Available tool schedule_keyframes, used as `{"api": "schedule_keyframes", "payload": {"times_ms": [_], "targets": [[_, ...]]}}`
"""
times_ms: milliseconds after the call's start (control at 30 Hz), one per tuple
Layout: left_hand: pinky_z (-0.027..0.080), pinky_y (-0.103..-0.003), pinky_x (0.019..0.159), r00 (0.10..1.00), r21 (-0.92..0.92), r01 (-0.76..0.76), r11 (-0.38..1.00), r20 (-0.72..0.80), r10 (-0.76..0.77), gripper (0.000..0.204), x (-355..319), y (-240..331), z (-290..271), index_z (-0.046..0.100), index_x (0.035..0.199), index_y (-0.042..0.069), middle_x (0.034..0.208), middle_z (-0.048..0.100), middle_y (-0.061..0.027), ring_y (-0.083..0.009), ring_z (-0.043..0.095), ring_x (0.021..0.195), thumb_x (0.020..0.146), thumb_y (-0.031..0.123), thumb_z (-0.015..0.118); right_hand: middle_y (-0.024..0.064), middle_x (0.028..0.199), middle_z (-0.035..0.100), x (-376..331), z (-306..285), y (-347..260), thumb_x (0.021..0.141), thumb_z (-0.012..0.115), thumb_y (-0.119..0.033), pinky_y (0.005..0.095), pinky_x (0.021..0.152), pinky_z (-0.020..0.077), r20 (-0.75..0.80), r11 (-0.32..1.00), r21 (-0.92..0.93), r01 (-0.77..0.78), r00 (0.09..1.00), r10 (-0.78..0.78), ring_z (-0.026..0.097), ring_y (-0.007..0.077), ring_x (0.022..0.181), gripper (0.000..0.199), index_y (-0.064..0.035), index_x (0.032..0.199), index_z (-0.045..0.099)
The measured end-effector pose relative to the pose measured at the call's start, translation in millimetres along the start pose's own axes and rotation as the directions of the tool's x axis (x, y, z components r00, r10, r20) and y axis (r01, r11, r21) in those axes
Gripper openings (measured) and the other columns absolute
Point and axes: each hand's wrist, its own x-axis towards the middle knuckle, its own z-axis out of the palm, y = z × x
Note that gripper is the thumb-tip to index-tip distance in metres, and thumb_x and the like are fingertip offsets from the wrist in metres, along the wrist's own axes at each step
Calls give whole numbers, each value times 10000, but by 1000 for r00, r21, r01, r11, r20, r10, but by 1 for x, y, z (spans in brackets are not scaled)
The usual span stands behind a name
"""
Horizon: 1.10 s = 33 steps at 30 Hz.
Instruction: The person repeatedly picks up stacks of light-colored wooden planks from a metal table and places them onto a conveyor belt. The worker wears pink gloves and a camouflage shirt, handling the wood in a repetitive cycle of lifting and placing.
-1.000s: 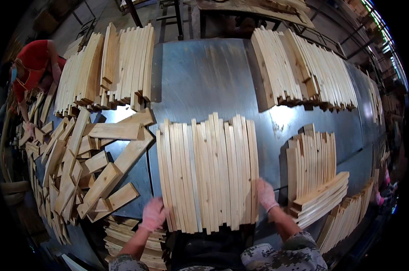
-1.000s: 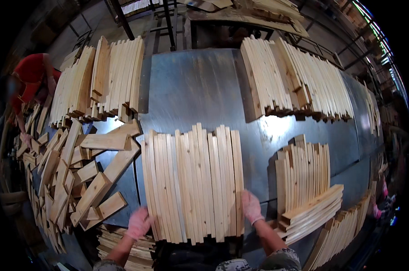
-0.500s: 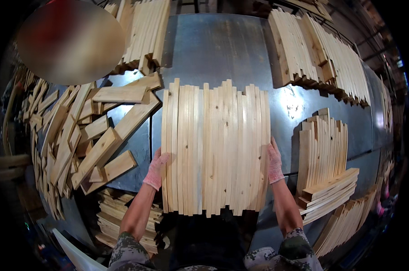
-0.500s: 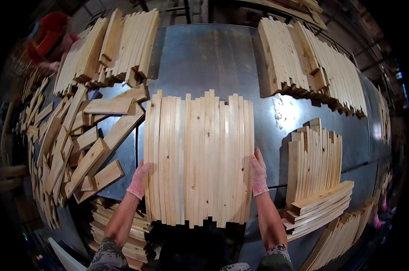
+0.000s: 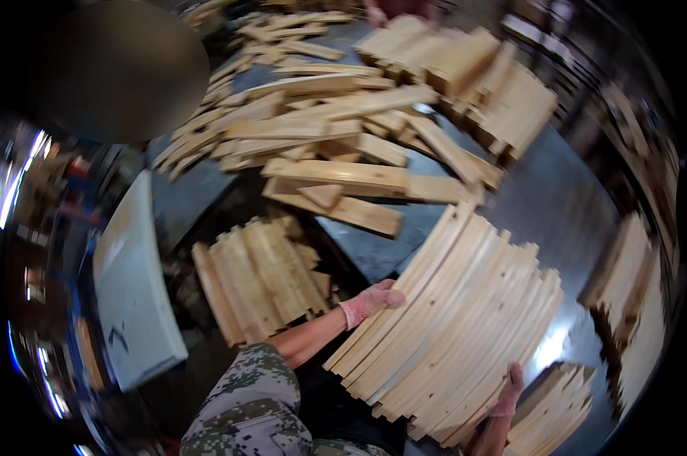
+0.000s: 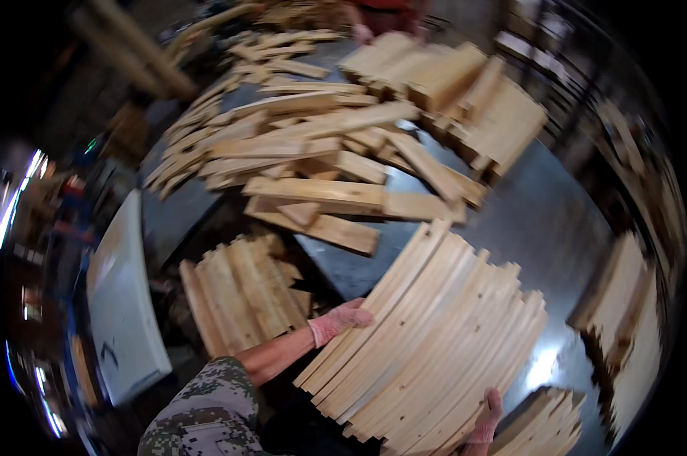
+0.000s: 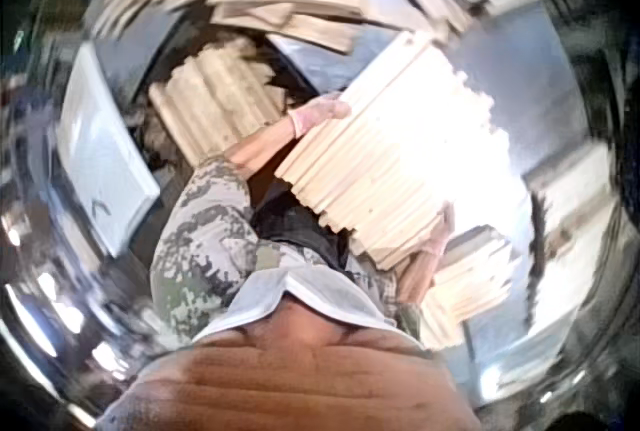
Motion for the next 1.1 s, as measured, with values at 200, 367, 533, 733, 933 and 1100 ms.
{"api": "schedule_keyframes", "payload": {"times_ms": [200, 367, 533, 733, 933, 1100], "targets": [[489, -324, 986, 945, 52, -299, 953, -120, 304, 715, -149, 18, -72, 564, 1364, -22, 1157, 617, -56, -156, 580, 1072, 886, 448, 813, -16, 844, 594, -14, 116, -30, 996, 666, -388, 339, 808, 504, 292, 997, 13, 71, 954, -71, 584, 147, 795, 303, -149, 830, 580], [526, -290, 933, 774, -3, -554, 833, -370, 514, 629, -340, 10, -134, 539, 1413, 4, 1137, 633, -29, -125, 611, 1031, 923, 329, 762, 5, 904, 653, -13, 258, -33, 944, 708, -395, 374, 818, 541, 697, 966, -118, 230, 712, -85, 625, 172, 854, 292, -119, 885, 631], [559, -319, 885, 593, -36, -709, 704, -571, 568, 552, -535, -21, -199, 573, 1365, 48, 1089, 641, -15, -128, 635, 984, 905, 292, 757, 58, 992, 695, -177, 438, 9, 863, 758, -376, 406, 865, 580, 813, 933, -278, 227, 573, 102, 676, 237, 910, 407, -41, 1082, 681], [585, -368, 886, 454, -66, -793, 605, -727, 516, 536, -779, -104, -296, 620, 1328, 59, 1132, 673, -30, -175, 678, 998, 878, 278, 813, 44, 888, 690, -351, 607, 174, 867, 720, -249, 348, 822, 541, 856, 914, -397, 83, 393, 336, 667, 206, 851, 246, -30, 979, 714], [583, -405, 955, 387, -33, -685, 728, -863, 326, 774, -930, -179, -400, 476, 1508, 29, 1305, 655, -128, -239, 682, 1118, 901, 369, 817, 45, 845, 635, -505, 722, 306, 863, 670, -149, 337, 790, 476, 900, 890, -433, 141, 110, 421, 600, 199, 800, 129, -24, 888, 654], [488, -413, 1115, 360, 10, -723, 691, -848, 388, 1052, -992, -196, -467, 291, 1608, -31, 1485, 549, -191, -275, 579, 1330, 859, 429, 869, 65, 830, 602, -554, 780, 376, 828, 664, -102, 332, 817, 452, 891, 899, -423, 117, -125, 436, 583, 228, 813, 108, -10, 832, 607]]}}
